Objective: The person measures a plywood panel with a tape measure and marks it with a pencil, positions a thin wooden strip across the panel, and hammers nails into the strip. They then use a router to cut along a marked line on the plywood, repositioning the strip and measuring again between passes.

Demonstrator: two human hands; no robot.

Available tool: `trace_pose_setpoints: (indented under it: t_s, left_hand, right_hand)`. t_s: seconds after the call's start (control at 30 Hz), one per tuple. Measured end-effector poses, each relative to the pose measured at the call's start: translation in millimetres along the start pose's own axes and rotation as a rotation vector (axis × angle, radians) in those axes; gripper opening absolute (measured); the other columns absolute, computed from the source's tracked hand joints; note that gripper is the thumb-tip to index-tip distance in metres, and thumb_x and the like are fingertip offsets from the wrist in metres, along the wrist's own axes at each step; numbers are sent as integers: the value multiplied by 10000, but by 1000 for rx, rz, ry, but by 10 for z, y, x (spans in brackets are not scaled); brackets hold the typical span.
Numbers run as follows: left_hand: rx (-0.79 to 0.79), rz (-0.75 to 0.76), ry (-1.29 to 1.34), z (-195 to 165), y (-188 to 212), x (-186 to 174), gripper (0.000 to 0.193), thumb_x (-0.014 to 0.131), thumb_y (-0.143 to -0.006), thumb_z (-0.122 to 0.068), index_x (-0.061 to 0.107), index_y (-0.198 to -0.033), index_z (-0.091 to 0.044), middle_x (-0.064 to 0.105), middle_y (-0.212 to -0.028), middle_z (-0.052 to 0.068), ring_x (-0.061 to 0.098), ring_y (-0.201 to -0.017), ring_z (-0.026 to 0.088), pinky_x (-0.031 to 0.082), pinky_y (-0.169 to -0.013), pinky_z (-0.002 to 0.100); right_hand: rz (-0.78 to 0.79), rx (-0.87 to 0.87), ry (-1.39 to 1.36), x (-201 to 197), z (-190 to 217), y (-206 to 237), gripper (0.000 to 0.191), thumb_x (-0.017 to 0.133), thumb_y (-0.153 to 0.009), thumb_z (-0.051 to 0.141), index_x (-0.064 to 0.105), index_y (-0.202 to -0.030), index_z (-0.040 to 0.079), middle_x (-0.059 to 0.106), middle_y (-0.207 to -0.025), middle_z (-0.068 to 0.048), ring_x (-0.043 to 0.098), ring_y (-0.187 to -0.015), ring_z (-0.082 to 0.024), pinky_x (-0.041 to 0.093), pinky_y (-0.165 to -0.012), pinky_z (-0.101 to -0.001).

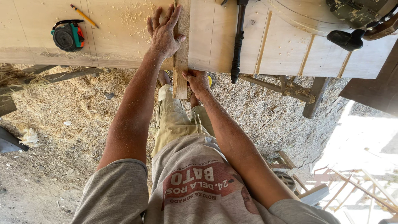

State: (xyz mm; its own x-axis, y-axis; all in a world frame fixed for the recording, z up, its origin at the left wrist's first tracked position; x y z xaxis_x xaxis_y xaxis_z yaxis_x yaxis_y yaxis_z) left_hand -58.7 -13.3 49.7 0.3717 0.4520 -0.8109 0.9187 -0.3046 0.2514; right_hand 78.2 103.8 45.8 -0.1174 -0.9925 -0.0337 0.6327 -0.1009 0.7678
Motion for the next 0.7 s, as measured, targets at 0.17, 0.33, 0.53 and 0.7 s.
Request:
trace_pose_setpoints:
  t_s: [0.17, 0.33, 0.53, 0.7]
  left_hand:
    - [2, -11, -9, 22, -11, 36, 1042, 879, -884, -417, 190, -1664, -377, 264, -1720, 24, 99, -1578, 364, -45, -1237, 616]
    - [28, -28, -11, 35, -10, 57, 1046, 884, -889, -396, 185, -1667, -373, 242, -1733, 21, 95, -1575, 366, -44, -1229, 622]
    - [28, -22, -15, 39, -12, 48, 1055, 888, -886, -402, 177, -1666, -375, 238, -1731, 24, 91, -1577, 368, -48, -1227, 626]
    - [26, -25, -21, 27, -12, 40, 1067, 891, -881, -402, 176, -1672, -372, 239, -1735, 23, 89, -1581, 368, -50, -1228, 629]
  right_hand:
    - [-1, 51, 36, -7, 60, 37, 299, 767, -918, 199, 757, -1171, 40, 792, -1080, -110, 715, -892, -130, 601, -763, -284]
    - [7, 35, -1, -2, 71, 46, 284, 762, -908, 160, 761, -1165, 39, 798, -1065, -105, 709, -890, -131, 593, -727, -272]
    - [54, -72, -123, 15, 48, 14, 268, 759, -909, 94, 754, -1157, -6, 789, -1098, -130, 733, -996, -143, 609, -919, -250]
    - [54, -39, -128, 13, 45, 17, 266, 760, -914, 94, 750, -1157, -12, 785, -1104, -145, 725, -998, -155, 597, -912, -279]
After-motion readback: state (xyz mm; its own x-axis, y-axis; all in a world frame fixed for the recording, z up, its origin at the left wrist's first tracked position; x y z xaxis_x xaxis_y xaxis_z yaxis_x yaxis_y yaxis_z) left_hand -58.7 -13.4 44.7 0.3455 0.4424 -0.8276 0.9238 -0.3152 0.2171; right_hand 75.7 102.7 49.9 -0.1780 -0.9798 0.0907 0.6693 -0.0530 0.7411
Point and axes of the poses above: each hand's wrist, its own y-axis away from the middle knuckle, its own x-axis out of the palm, z = x × y, the point moved 1 cm from there along -y, towards the middle knuckle
